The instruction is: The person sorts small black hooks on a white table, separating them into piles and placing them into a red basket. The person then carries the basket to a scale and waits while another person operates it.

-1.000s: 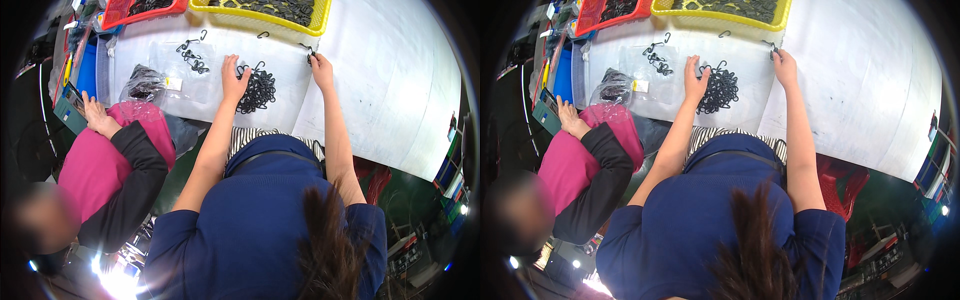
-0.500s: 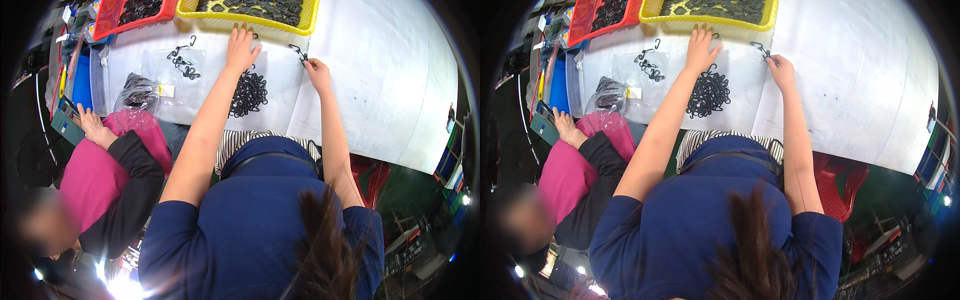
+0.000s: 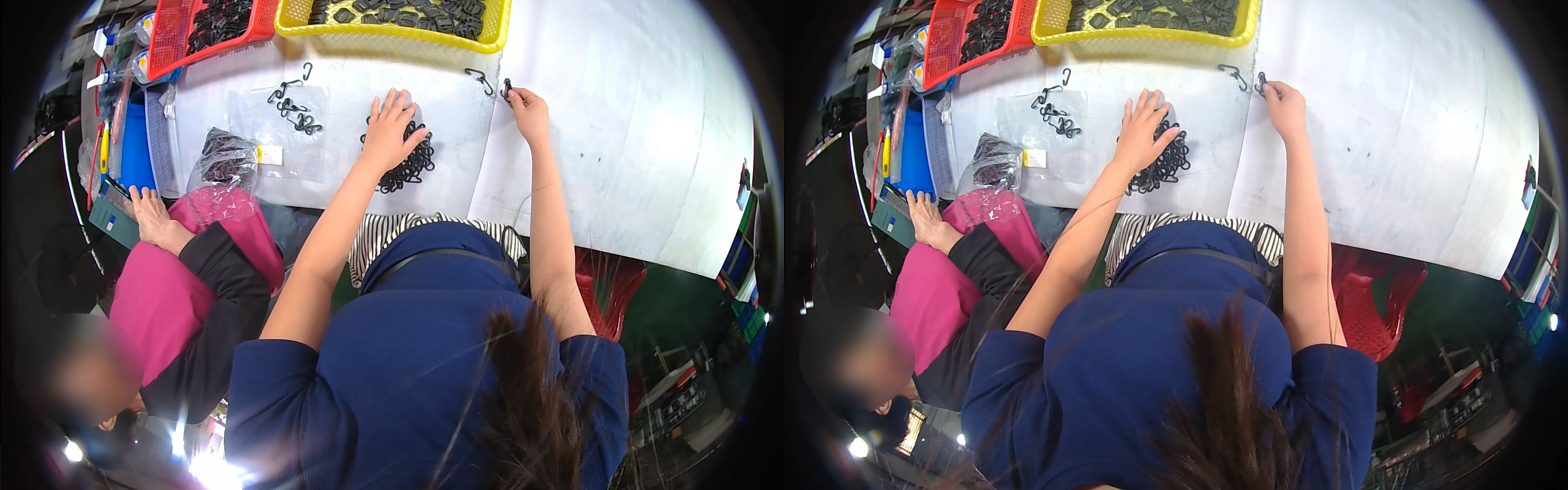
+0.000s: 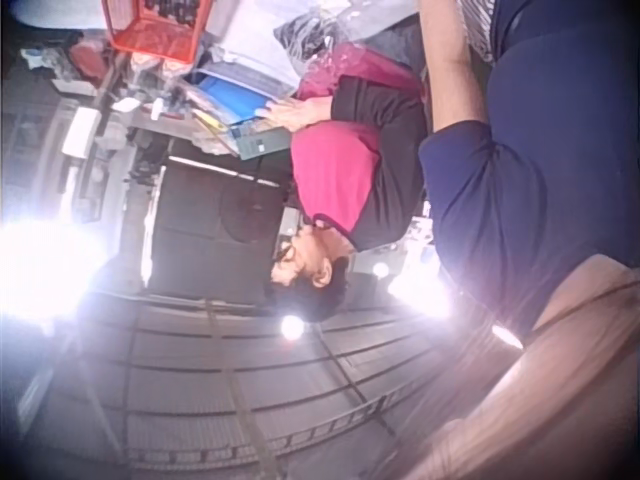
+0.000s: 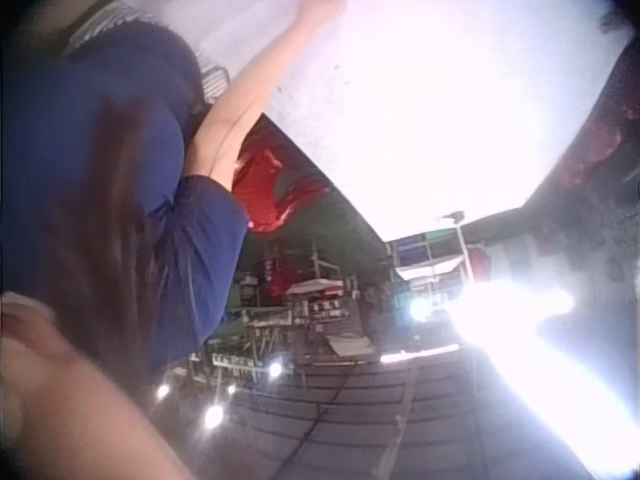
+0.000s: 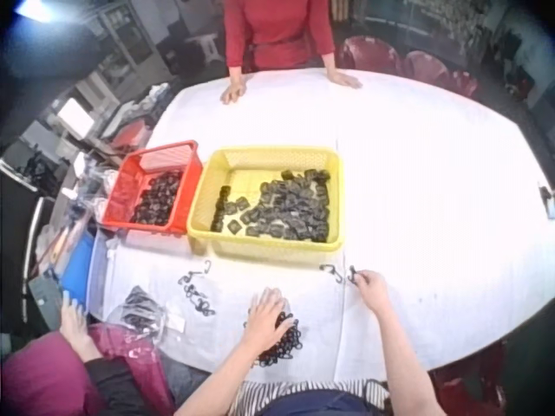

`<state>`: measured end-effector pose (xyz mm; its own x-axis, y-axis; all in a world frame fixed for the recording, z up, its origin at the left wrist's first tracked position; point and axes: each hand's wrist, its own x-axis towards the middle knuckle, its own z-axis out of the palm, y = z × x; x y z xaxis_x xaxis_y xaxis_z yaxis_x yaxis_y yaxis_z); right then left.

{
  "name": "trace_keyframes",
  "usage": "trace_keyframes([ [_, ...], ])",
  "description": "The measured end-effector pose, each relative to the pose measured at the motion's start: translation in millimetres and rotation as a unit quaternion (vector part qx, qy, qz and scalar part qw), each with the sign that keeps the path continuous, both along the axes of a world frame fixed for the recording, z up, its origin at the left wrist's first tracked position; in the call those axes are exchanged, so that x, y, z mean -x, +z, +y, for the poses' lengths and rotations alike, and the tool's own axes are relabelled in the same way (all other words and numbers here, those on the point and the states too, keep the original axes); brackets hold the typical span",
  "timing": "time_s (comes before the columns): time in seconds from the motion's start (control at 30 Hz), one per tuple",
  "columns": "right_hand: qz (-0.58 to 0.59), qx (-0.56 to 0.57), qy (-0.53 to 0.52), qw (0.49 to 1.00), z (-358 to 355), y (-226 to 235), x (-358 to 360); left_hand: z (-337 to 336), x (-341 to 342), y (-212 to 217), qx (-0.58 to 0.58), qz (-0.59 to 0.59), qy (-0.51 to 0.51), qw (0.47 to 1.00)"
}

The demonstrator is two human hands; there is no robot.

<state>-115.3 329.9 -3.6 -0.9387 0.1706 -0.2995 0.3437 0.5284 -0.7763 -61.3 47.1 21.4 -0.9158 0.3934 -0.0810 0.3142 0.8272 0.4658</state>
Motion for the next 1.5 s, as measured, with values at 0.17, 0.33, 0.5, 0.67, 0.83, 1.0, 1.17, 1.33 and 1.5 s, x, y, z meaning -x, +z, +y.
trace_keyframes([
  [0.17, 0.043, -0.038, -0.016, 0.998, 2, -1, -3, 29, 26, -4, -0.085, 0.041, 0.015, 0.995],
  [0.33, 0.089, -0.081, -0.054, 0.991, 0, 3, -6, 75, 66, -11, -0.101, 0.063, -0.096, 0.988],
  [0.5, 0.101, -0.112, 0.031, 0.988, -29, 23, -3, 76, 75, -26, -0.059, 0.066, -0.148, 0.985],
  [0.67, 0.102, -0.101, 0.046, 0.989, -43, 8, 6, 72, 69, -20, -0.064, 0.042, -0.147, 0.986],
  [0.83, 0.146, -0.067, 0.024, 0.987, -48, 6, 8, 72, 64, -18, -0.08, 0.009, -0.113, 0.99],
  [1.0, 0.208, -0.081, 0.065, 0.973, -50, 3, 13, 70, 64, -20, -0.09, 0.003, -0.114, 0.989],
  [1.17, 0.174, -0.022, 0.062, 0.983, -48, 2, 18, 71, 63, -15, -0.103, -0.011, -0.088, 0.991],
  [1.33, 0.089, 0.066, 0.006, 0.994, -38, 9, 5, 67, 48, -11, -0.006, 0.044, -0.104, 0.994],
  [1.5, 0.027, 0.068, -0.03, 0.997, -20, 18, -18, 33, 21, 15, 0.065, 0.023, -0.132, 0.989],
])
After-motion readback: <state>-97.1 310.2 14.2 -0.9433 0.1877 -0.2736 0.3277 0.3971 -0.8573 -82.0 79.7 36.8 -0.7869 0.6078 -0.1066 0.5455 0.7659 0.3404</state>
